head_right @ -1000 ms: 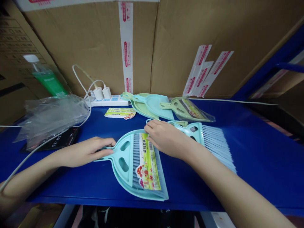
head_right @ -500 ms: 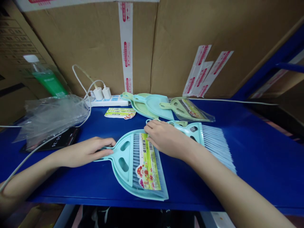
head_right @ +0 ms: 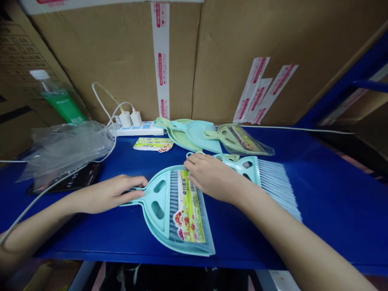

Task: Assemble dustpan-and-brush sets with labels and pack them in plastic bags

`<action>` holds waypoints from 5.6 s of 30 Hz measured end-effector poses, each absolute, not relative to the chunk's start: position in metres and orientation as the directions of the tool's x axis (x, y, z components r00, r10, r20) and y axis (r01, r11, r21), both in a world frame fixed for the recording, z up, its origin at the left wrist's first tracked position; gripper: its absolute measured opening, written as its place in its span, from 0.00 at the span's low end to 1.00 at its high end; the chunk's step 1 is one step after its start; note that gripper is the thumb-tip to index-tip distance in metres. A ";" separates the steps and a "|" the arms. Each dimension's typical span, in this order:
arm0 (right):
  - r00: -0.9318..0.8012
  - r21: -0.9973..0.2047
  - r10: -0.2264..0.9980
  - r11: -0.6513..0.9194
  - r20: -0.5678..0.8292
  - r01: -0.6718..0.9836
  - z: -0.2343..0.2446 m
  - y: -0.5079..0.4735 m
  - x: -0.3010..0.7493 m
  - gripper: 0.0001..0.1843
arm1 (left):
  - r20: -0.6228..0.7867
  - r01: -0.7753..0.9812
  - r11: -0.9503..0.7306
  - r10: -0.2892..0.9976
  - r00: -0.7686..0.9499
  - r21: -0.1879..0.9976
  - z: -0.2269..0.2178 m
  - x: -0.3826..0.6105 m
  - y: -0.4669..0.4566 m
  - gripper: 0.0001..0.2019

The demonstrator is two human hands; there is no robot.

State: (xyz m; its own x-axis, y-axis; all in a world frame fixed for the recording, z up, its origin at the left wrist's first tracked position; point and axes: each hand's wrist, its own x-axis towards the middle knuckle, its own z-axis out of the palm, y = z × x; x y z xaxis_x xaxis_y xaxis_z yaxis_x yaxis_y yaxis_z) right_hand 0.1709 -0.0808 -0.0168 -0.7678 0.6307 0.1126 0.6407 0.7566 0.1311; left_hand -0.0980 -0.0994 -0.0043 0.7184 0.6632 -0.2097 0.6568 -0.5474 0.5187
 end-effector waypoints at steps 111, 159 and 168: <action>-0.753 0.097 0.651 0.747 0.098 0.658 -0.017 -0.083 0.170 0.09 | -0.209 0.658 -0.559 0.660 0.721 0.505 -0.005 -0.097 -0.100 0.13; -0.760 0.131 0.643 0.749 0.096 0.650 -0.017 -0.084 0.171 0.11 | -0.210 0.657 -0.561 0.658 0.723 0.504 -0.006 -0.097 -0.100 0.14; -0.762 0.120 0.639 0.752 0.105 0.648 -0.018 -0.083 0.171 0.11 | -0.205 0.649 -0.564 0.653 0.729 0.511 -0.007 -0.098 -0.099 0.14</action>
